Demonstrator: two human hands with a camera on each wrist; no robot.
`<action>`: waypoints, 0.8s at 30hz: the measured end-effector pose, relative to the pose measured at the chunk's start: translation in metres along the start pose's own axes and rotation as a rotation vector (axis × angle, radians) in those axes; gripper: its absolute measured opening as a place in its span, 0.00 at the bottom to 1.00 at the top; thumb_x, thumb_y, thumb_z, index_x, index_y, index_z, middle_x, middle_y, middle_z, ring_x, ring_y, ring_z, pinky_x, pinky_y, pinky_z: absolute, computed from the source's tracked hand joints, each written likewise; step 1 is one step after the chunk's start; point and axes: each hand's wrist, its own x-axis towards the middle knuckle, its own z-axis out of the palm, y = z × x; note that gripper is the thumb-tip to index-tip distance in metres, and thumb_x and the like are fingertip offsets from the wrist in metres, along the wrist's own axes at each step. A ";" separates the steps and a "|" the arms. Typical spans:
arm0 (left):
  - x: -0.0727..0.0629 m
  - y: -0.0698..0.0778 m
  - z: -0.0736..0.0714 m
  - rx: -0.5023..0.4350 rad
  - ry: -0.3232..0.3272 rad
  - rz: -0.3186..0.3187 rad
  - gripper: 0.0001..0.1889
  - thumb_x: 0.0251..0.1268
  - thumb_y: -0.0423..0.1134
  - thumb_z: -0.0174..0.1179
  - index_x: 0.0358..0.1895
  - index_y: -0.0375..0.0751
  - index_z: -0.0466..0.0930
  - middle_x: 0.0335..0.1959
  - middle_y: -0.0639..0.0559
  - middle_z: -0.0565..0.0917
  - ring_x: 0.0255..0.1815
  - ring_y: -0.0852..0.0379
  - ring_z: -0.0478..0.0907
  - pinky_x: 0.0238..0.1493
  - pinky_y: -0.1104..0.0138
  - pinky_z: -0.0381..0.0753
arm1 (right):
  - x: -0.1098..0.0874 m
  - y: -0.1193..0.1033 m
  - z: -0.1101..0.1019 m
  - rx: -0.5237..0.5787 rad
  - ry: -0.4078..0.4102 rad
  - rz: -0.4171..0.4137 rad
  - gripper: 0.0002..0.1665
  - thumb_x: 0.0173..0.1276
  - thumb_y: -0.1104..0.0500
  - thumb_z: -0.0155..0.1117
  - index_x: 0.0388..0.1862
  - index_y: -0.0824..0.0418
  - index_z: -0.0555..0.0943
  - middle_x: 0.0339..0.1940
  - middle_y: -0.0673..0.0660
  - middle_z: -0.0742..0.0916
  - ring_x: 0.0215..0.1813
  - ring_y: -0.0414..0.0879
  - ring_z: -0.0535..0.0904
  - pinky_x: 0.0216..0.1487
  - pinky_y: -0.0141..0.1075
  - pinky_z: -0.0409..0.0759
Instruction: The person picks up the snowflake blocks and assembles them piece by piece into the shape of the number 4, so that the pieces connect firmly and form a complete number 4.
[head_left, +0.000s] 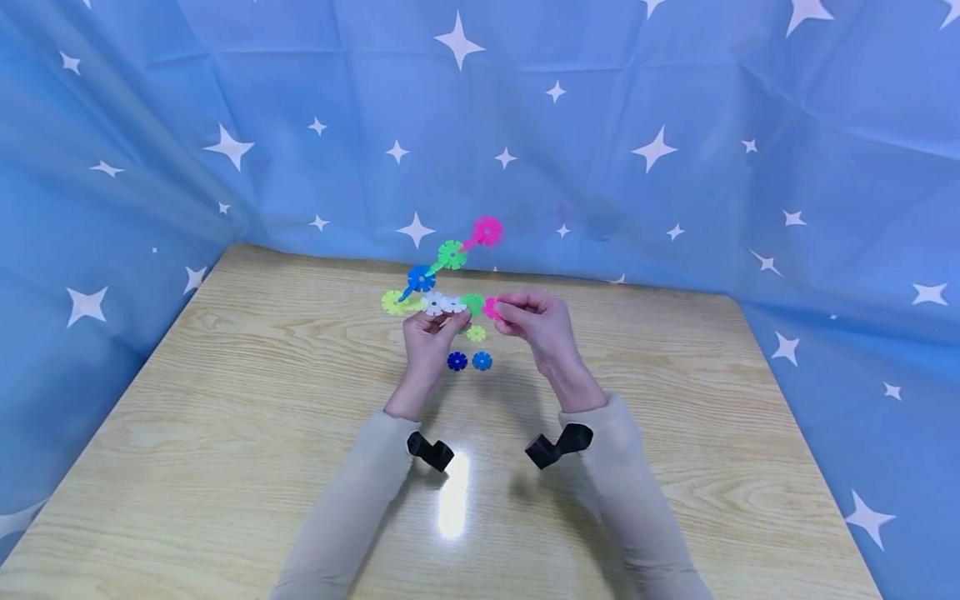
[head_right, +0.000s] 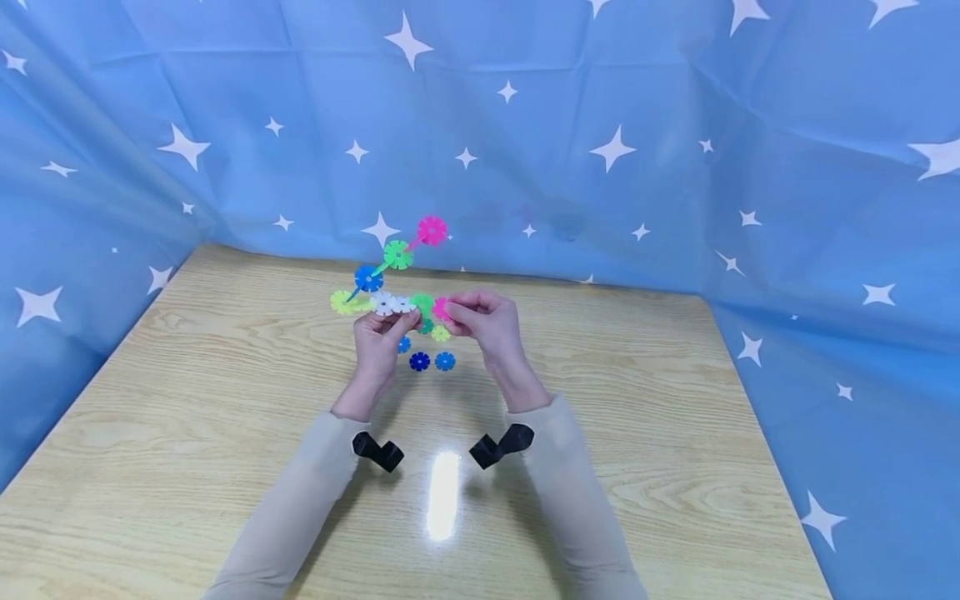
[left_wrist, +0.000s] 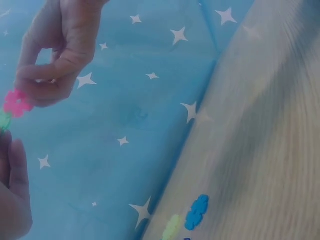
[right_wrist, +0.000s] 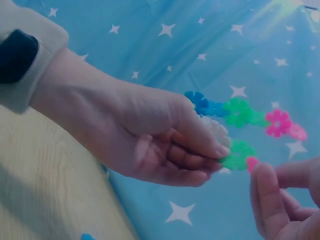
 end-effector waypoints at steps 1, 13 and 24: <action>0.000 0.000 0.000 0.003 0.003 0.004 0.13 0.55 0.20 0.60 0.25 0.43 0.84 0.23 0.59 0.84 0.23 0.64 0.81 0.34 0.73 0.83 | -0.001 0.001 0.000 0.012 0.002 -0.007 0.10 0.60 0.74 0.63 0.29 0.61 0.84 0.28 0.53 0.86 0.26 0.41 0.83 0.33 0.29 0.84; 0.001 0.000 0.010 -0.001 0.013 0.064 0.12 0.56 0.20 0.59 0.27 0.42 0.83 0.24 0.59 0.84 0.24 0.64 0.81 0.34 0.72 0.83 | -0.006 0.024 0.007 0.396 -0.007 -0.186 0.15 0.60 0.74 0.62 0.35 0.56 0.87 0.33 0.52 0.87 0.36 0.40 0.82 0.42 0.28 0.82; 0.001 -0.001 0.012 -0.040 0.027 0.061 0.13 0.56 0.20 0.59 0.26 0.42 0.84 0.22 0.58 0.84 0.23 0.63 0.81 0.34 0.73 0.83 | -0.004 0.032 0.017 0.502 0.018 -0.265 0.15 0.63 0.75 0.57 0.38 0.59 0.86 0.39 0.56 0.87 0.42 0.44 0.84 0.48 0.35 0.82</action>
